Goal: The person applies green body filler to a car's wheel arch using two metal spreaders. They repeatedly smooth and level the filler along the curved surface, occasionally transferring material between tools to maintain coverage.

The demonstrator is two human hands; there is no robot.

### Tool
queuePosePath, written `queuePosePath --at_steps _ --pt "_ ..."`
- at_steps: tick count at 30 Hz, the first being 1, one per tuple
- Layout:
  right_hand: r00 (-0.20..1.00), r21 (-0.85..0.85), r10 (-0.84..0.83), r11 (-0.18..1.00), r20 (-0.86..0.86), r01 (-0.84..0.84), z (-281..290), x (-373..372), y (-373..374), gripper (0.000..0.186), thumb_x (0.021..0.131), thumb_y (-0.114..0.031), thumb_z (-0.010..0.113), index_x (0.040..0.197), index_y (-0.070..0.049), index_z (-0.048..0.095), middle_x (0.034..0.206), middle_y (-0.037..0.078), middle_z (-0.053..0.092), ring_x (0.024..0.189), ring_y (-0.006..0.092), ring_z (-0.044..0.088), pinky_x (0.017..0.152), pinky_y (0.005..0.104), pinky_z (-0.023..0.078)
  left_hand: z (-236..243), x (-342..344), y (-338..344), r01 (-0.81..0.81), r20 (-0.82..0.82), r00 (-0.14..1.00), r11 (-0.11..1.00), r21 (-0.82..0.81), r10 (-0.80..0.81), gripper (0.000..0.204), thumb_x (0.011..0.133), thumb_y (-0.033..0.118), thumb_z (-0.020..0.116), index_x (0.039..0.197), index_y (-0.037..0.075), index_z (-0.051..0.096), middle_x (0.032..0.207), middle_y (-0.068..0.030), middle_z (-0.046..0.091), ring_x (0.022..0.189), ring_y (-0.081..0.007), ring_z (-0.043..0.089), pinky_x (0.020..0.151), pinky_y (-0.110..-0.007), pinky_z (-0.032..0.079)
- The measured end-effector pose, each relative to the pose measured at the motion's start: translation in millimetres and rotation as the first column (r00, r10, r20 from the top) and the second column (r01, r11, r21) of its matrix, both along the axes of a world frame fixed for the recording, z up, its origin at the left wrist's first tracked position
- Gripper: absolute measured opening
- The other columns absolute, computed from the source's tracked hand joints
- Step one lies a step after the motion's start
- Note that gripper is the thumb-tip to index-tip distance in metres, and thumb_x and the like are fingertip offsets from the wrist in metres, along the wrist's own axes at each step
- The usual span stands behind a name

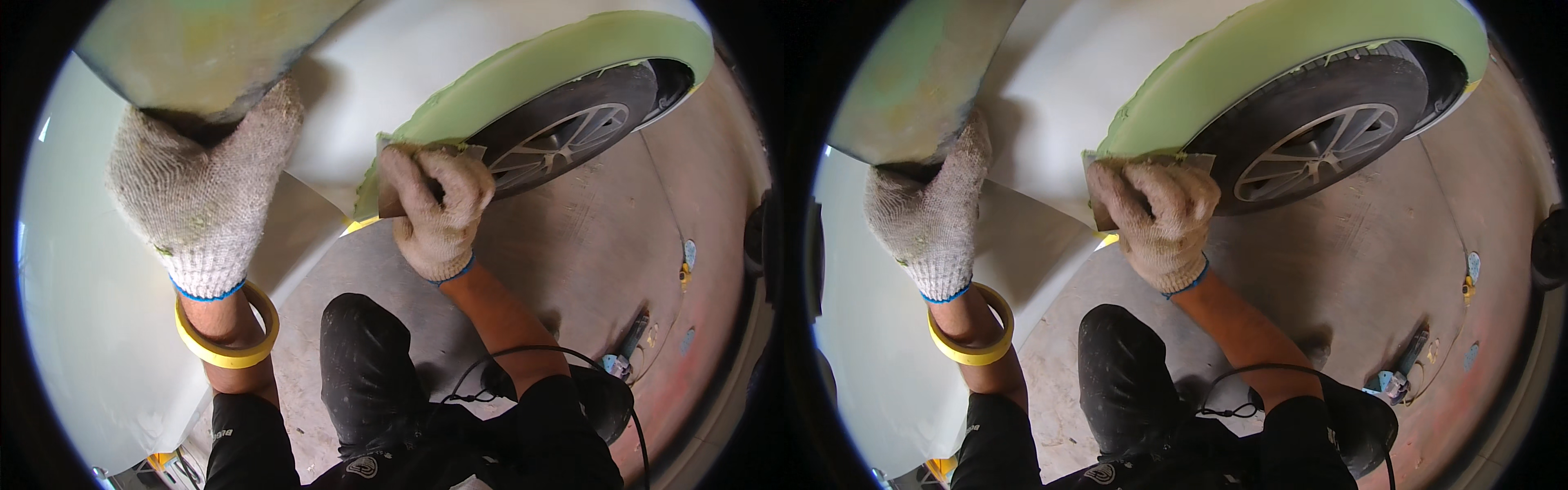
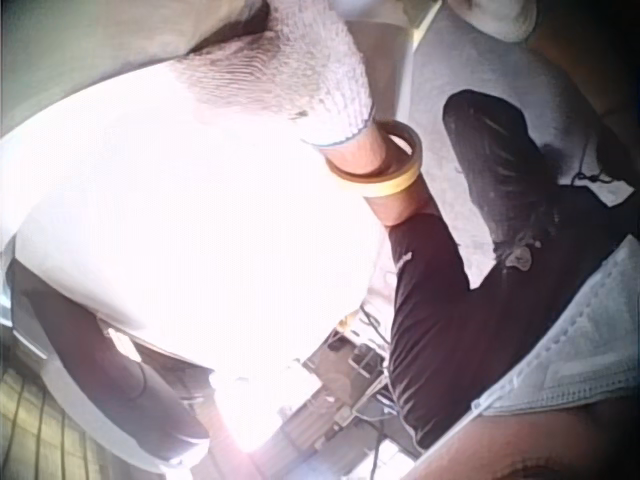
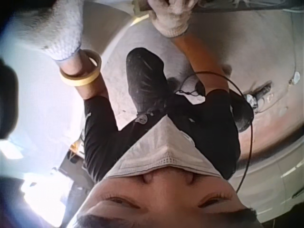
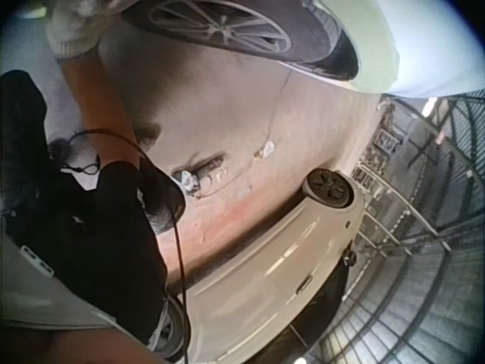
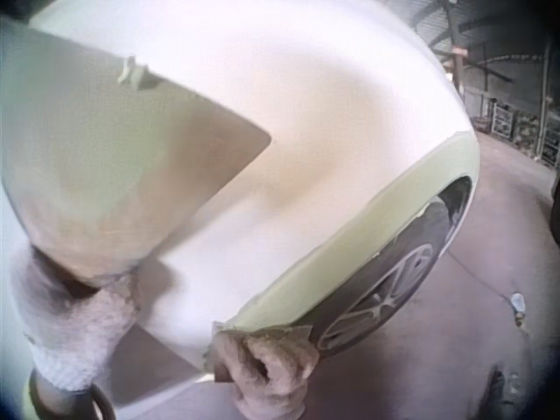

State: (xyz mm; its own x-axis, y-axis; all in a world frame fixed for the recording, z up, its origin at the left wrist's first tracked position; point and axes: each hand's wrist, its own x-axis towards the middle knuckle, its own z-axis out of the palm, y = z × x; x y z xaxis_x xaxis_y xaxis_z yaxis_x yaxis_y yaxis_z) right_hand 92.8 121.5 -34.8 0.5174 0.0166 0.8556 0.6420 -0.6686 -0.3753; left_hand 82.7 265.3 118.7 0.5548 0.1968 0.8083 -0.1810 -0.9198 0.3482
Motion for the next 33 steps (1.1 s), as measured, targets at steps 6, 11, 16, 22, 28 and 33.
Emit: queuePosePath --at_steps 6,11,16,22,28,33 --pt "0.980 0.027 0.199 0.980 0.023 -0.199 -56 6 19 0.044 0.059 -0.006 0.073 0.101 -0.020 0.071 0.104 -0.004 0.048 0.096 0.0190 0.045 0.080 0.0364 0.040 4 -9 -20 0.219 0.018 0.975 0.956 -0.196 -0.219 0.034 0.070 0.024 0.083 0.088 0.001 0.066 0.060 -0.0057 0.064 0.044 -0.0077 0.055 0.042 -0.021 0.041" --pt "0.990 -0.110 0.019 0.994 0.143 -0.003 -92 0 39 0.022 0.073 -0.027 0.074 0.094 -0.033 0.069 0.100 -0.012 0.046 0.094 0.0108 0.044 0.077 0.0299 0.040 2 -4 -8 -0.238 -0.084 0.968 0.971 -0.012 0.237 0.034 0.072 0.025 0.083 0.091 0.001 0.068 0.061 -0.0067 0.065 0.040 -0.0082 0.053 0.038 -0.020 0.039" --pt "0.982 -0.096 0.069 0.994 0.175 -0.053 -140 2 51 0.033 0.071 -0.028 0.076 0.102 -0.037 0.067 0.097 -0.013 0.045 0.094 0.0104 0.042 0.079 0.0299 0.037 -2 -4 2 -0.282 0.033 0.960 0.955 0.089 0.280 0.034 0.073 0.024 0.081 0.094 0.000 0.068 0.066 -0.0079 0.067 0.046 -0.0096 0.057 0.042 -0.020 0.042" --pt "0.984 -0.290 0.110 0.955 0.139 -0.066 -183 6 44 0.032 0.070 -0.025 0.069 0.101 -0.033 0.063 0.095 -0.008 0.044 0.090 0.0128 0.043 0.074 0.0325 0.041 -7 -7 6 -0.154 0.016 0.988 0.982 0.106 0.153 0.034 0.074 0.021 0.080 0.097 0.000 0.067 0.073 -0.0087 0.069 0.054 -0.0120 0.062 0.049 -0.022 0.048" --pt "0.900 -0.195 0.360 0.891 -0.246 -0.410 -174 -36 20 0.036 0.075 -0.013 0.061 0.109 -0.024 0.064 0.097 -0.002 0.050 0.090 0.0205 0.049 0.079 0.0383 0.047 -3 -7 12 0.084 -0.082 0.994 0.994 0.067 -0.078 0.034 0.075 0.019 0.079 0.100 0.000 0.067 0.079 -0.0094 0.071 0.062 -0.0143 0.066 0.056 -0.023 0.053" --pt "0.668 -0.028 0.470 0.806 -0.577 -0.592 -95 -53 -41 0.034 0.079 -0.003 0.056 0.111 -0.013 0.064 0.099 0.006 0.055 0.091 0.0242 0.054 0.080 0.0377 0.048 -14 3 7 0.453 0.003 0.888 0.875 -0.172 -0.459 0.028 0.079 0.020 0.075 0.098 0.000 0.068 0.081 -0.0081 0.071 0.064 -0.0151 0.067 0.060 -0.025 0.055"
